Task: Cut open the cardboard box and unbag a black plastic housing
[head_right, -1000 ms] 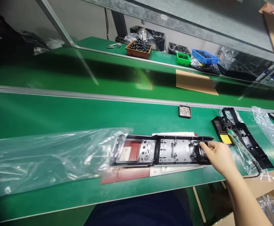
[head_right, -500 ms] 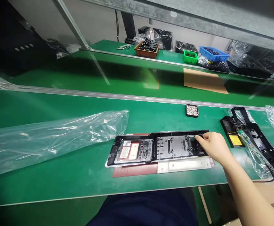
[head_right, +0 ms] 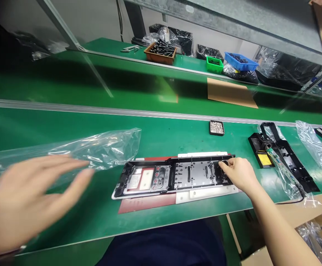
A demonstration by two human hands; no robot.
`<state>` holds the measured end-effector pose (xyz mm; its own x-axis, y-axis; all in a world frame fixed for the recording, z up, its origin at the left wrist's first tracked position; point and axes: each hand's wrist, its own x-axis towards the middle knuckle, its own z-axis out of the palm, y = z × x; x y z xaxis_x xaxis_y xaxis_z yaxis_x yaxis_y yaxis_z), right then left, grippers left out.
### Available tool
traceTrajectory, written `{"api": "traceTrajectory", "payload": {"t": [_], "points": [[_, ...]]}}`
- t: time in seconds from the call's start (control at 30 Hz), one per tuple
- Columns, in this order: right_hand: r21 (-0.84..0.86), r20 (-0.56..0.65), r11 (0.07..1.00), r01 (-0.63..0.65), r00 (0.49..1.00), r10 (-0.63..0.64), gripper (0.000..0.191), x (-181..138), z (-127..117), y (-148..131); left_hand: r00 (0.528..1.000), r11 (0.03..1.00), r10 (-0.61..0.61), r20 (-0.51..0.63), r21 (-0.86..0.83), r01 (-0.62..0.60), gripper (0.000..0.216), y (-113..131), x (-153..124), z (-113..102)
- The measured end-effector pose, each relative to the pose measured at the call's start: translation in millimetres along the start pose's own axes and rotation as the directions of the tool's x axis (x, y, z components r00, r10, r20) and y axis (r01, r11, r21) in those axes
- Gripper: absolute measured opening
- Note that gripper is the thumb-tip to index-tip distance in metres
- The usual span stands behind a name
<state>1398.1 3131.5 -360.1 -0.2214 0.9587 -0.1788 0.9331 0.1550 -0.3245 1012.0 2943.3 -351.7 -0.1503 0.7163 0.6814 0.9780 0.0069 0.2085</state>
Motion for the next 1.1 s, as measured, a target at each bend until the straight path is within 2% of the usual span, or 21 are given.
{"api": "traceTrajectory", "payload": {"t": [0.07,0.13,0.23,0.33,0.4,0.47,0.53,0.57,0.63,0.7,0.77,0.83,1.1], "points": [[0.040,-0.005,0.999,-0.001,1.000,0.001,0.072,0,5,3,0.983,0.984,0.173,0.068,-0.053,-0.170,0.025,31,0,17],[0.085,-0.038,0.996,0.005,0.999,-0.002,0.071,0,12,4,0.948,0.958,0.277,0.155,-0.125,-0.260,0.026,66,1,33],[0.160,-0.090,0.987,-0.009,0.996,0.024,0.071,-1,24,6,0.911,0.934,0.346,0.223,-0.176,-0.311,0.042,112,5,54],[0.249,-0.086,0.968,-0.044,0.994,0.067,0.078,-4,28,9,0.885,0.915,0.392,0.251,-0.209,-0.346,0.059,144,7,71],[0.365,-0.092,0.930,-0.045,0.992,0.084,0.081,-4,26,16,0.870,0.892,0.434,0.235,-0.249,-0.377,0.054,160,6,80],[0.538,-0.183,0.842,-0.038,0.970,0.161,0.083,0,23,27,0.852,0.859,0.482,0.203,-0.300,-0.414,0.040,171,3,85],[0.705,-0.268,0.709,0.000,0.926,0.267,0.088,10,25,42,0.833,0.825,0.524,0.175,-0.346,-0.446,0.029,179,1,90],[0.770,-0.268,0.638,0.025,0.919,0.288,0.090,17,29,49,0.826,0.812,0.539,0.165,-0.361,-0.458,0.026,181,0,92],[0.861,-0.194,0.505,0.055,0.954,0.227,0.094,32,40,61,0.818,0.797,0.556,0.149,-0.375,-0.473,0.022,183,0,95],[0.902,-0.108,0.428,0.058,0.990,0.093,0.091,45,53,66,0.821,0.793,0.556,0.128,-0.377,-0.478,0.019,182,-1,100],[0.908,-0.061,0.415,0.056,0.998,-0.002,0.085,53,62,65,0.832,0.794,0.546,0.102,-0.382,-0.474,0.019,180,-2,104],[0.910,-0.042,0.411,0.052,0.999,-0.034,0.082,54,65,61,0.846,0.799,0.526,0.087,-0.390,-0.457,0.019,178,-5,107],[0.912,0.015,0.409,-0.038,0.998,0.060,0.085,34,61,48,0.884,0.797,0.466,0.034,-0.451,-0.403,0.020,166,-13,111]]}}
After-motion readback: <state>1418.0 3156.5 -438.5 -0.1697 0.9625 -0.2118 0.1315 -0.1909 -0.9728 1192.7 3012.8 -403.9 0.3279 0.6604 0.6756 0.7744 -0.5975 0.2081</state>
